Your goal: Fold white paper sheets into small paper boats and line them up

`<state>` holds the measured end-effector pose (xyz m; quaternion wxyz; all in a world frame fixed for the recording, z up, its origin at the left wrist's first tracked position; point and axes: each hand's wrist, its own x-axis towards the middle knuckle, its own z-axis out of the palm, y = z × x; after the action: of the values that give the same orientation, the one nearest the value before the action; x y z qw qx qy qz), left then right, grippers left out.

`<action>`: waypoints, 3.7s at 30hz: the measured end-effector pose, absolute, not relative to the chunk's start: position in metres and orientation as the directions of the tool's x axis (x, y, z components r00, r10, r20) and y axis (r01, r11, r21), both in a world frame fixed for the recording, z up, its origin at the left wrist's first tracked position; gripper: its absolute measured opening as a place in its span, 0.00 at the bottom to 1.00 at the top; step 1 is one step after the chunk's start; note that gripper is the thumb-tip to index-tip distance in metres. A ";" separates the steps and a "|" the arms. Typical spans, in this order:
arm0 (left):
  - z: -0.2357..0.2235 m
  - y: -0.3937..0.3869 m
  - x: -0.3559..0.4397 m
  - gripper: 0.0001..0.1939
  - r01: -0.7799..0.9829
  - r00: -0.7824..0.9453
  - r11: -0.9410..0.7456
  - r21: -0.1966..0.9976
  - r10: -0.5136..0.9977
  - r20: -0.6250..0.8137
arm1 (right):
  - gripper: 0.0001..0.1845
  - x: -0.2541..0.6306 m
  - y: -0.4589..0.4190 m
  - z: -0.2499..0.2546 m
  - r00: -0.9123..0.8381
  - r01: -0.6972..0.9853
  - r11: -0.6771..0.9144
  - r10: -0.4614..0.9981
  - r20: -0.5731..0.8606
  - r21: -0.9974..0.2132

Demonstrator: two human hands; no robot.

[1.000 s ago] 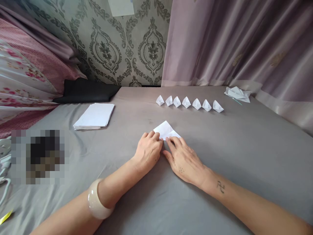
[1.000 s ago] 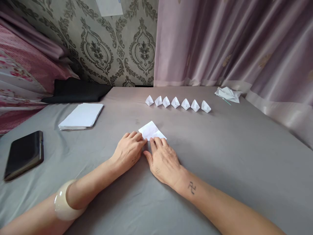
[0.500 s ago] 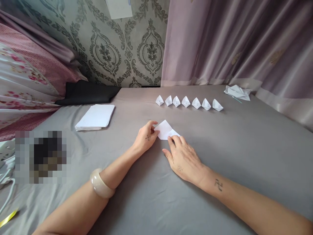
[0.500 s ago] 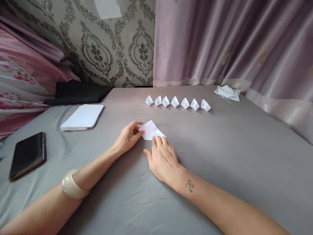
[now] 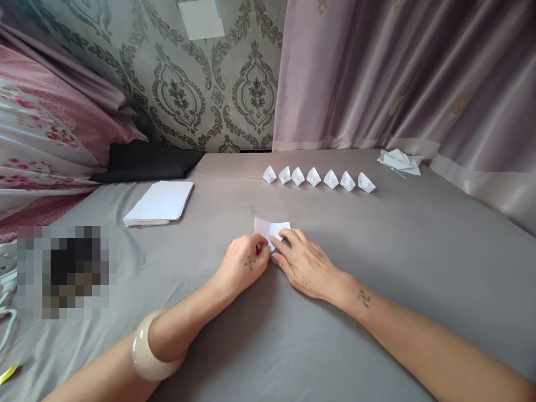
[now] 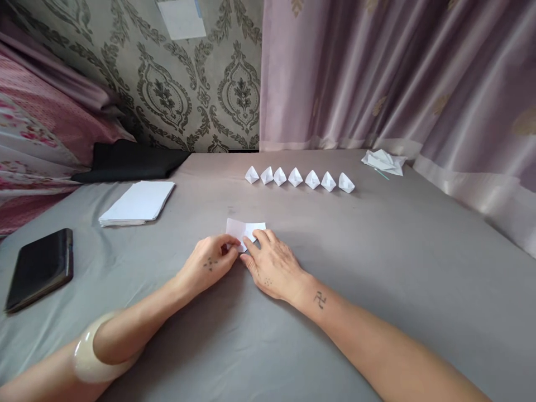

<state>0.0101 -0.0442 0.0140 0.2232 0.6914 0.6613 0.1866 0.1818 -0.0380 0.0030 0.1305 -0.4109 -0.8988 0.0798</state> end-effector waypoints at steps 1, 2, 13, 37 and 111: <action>0.015 -0.044 0.007 0.13 0.841 0.080 -0.036 0.540 0.995 -0.058 | 0.22 0.183 -0.038 0.003 -0.635 0.713 0.656 0.754 0.169 -0.248; 0.015 -0.044 0.003 0.14 0.850 0.114 -0.058 0.524 0.991 -0.075 | 0.22 0.183 -0.039 0.004 -0.641 0.708 0.661 0.749 0.166 -0.250; 0.014 -0.036 -0.012 0.13 0.850 0.513 -0.526 0.012 0.833 0.206 | 0.17 0.179 -0.030 -0.001 -0.600 0.708 0.644 0.765 0.235 -0.289; 0.000 -0.031 -0.007 0.13 0.794 0.377 -0.423 0.437 0.906 0.192 | 0.21 0.205 -0.013 -0.010 -0.669 0.520 0.751 0.654 0.353 -0.406; -0.001 -0.018 -0.002 0.11 0.967 0.222 -0.244 0.071 0.948 0.230 | 0.20 0.198 0.006 0.009 -0.849 0.455 0.868 0.490 0.198 -0.199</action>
<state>-0.0017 -0.0181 -0.0008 -0.0436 0.7804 0.6134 0.1132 0.1983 0.0057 0.0092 0.1220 -0.2463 -0.9588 0.0724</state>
